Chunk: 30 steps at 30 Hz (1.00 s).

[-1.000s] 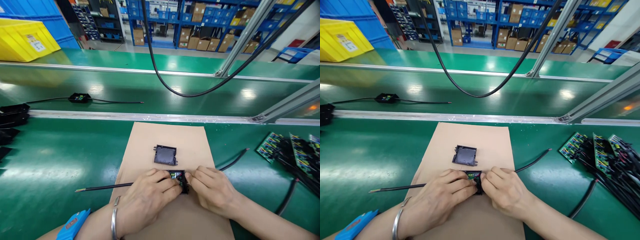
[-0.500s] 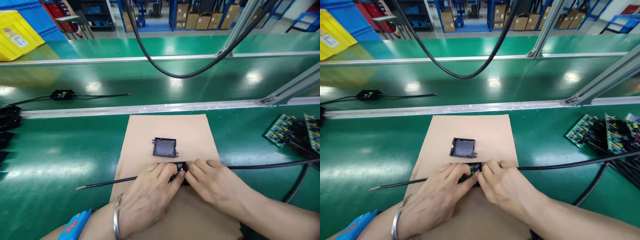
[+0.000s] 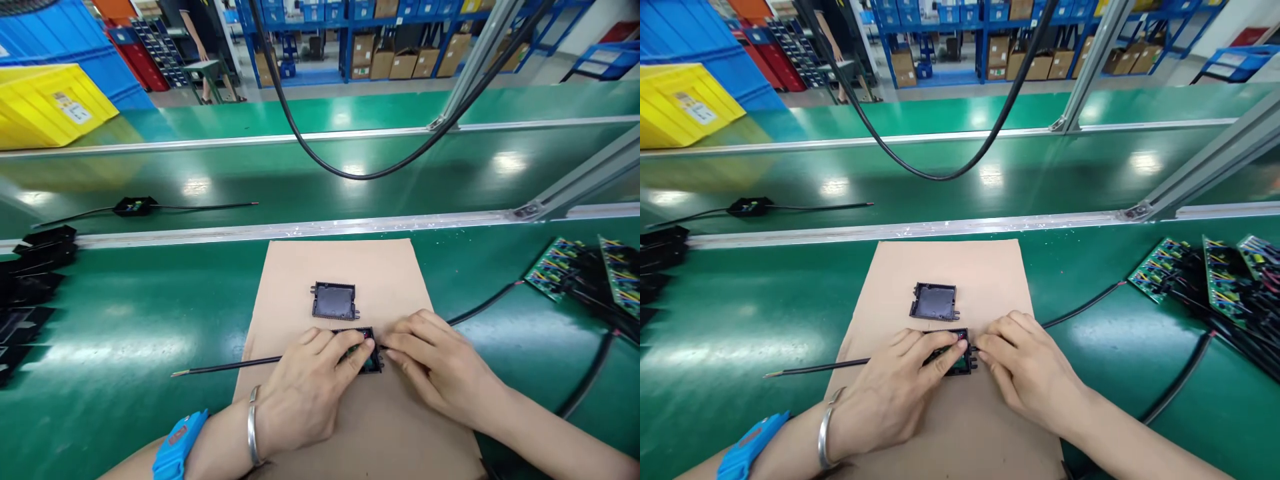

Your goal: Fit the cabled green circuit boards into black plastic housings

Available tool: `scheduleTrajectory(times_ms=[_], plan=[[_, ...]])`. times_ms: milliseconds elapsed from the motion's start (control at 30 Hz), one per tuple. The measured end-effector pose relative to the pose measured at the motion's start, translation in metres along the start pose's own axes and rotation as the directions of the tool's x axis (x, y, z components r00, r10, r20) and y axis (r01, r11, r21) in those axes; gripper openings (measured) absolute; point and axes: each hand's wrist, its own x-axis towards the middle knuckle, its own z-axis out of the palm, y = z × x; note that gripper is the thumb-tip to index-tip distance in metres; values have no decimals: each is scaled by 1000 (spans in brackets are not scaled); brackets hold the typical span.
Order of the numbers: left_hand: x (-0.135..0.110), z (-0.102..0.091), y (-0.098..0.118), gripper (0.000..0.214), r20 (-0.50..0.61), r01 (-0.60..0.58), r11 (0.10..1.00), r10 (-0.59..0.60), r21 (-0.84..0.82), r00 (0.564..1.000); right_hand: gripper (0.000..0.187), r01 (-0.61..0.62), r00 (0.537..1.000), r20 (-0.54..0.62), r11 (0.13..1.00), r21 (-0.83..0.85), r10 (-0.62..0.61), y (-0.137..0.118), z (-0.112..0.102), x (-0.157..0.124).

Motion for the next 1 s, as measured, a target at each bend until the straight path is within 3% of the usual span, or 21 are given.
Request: scheduleTrajectory(times_ms=[233, 433, 500, 567, 667, 733, 833, 1000], plan=[[6, -6, 15, 61, 76, -45, 975, 29, 217, 997, 32, 187, 981, -4, 953, -238, -194, -5, 9, 7], [11, -9, 10, 59, 84, -23, 993, 13, 116, 996, 35, 235, 972, 36, 945, -226, -233, -3, 9, 5], [9, -12, 5, 58, 30, -11, 1000, 11, -12, 999, 33, 211, 977, 28, 957, -201, -210, 0, 9, 3], [3, -16, 0, 54, -102, -33, 988, 17, -152, 995, 30, 185, 982, -5, 968, -169, -188, 3, 10, 0], [-7, -19, -11, 47, -336, -42, 960, -55, -277, 940, 31, 144, 988, -36, 981, -128, -150, 8, 10, -4], [-11, -18, -18, 41, -413, 8, 951, -141, -308, 900, 31, 124, 991, -35, 987, -107, -128, 10, 10, -7], [-10, -15, -27, 31, -411, 84, 935, -231, -345, 882, 31, 115, 993, -31, 990, -84, -118, 11, 9, -8], [-7, -13, -28, 19, -359, 124, 910, -277, -395, 891, 28, 125, 991, -33, 989, -76, -128, 10, 8, -6]])
